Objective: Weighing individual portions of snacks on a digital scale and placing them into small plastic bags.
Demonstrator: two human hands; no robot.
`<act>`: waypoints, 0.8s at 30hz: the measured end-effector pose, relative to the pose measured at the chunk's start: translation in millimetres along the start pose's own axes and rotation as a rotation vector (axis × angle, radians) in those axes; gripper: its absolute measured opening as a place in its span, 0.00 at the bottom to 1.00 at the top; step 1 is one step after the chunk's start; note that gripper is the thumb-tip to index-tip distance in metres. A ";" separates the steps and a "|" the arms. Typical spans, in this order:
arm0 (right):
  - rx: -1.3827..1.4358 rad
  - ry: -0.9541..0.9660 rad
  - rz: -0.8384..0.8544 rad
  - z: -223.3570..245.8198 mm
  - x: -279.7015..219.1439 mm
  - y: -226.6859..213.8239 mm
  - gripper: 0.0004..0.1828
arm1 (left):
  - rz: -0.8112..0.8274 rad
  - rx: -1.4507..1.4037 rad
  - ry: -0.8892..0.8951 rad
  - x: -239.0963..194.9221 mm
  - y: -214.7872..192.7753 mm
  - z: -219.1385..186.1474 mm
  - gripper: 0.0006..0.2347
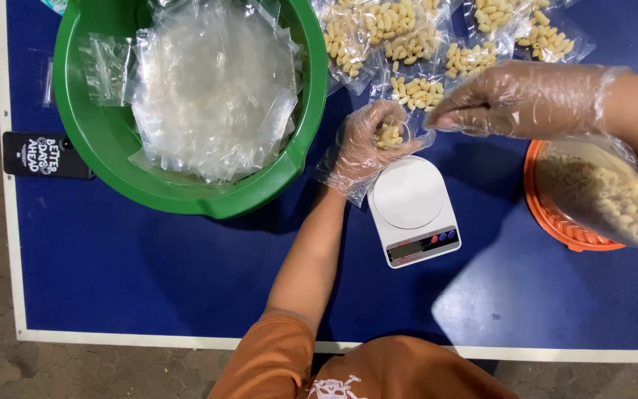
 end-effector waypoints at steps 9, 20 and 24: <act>0.075 -0.091 -0.097 2.2 0.1 -9.8 0.28 | -0.033 0.011 -0.036 2.6 -7.7 -7.5 0.20; 0.282 0.097 -0.043 -11.5 2.4 -3.6 0.19 | 0.065 -0.052 -0.093 4.8 -10.9 -10.9 0.17; 0.187 0.085 -0.015 -1.6 -6.6 -2.3 0.18 | 0.082 -0.076 -0.079 4.8 -8.3 -10.6 0.17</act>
Point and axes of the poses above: each hand's wrist, its own x-axis towards the middle knuckle, its own y-axis out of the palm, z = x × y, the point moved 9 cm from there along x, towards the middle knuckle, and after that the axes turned 15 degrees about x, right-handed, at the moved point
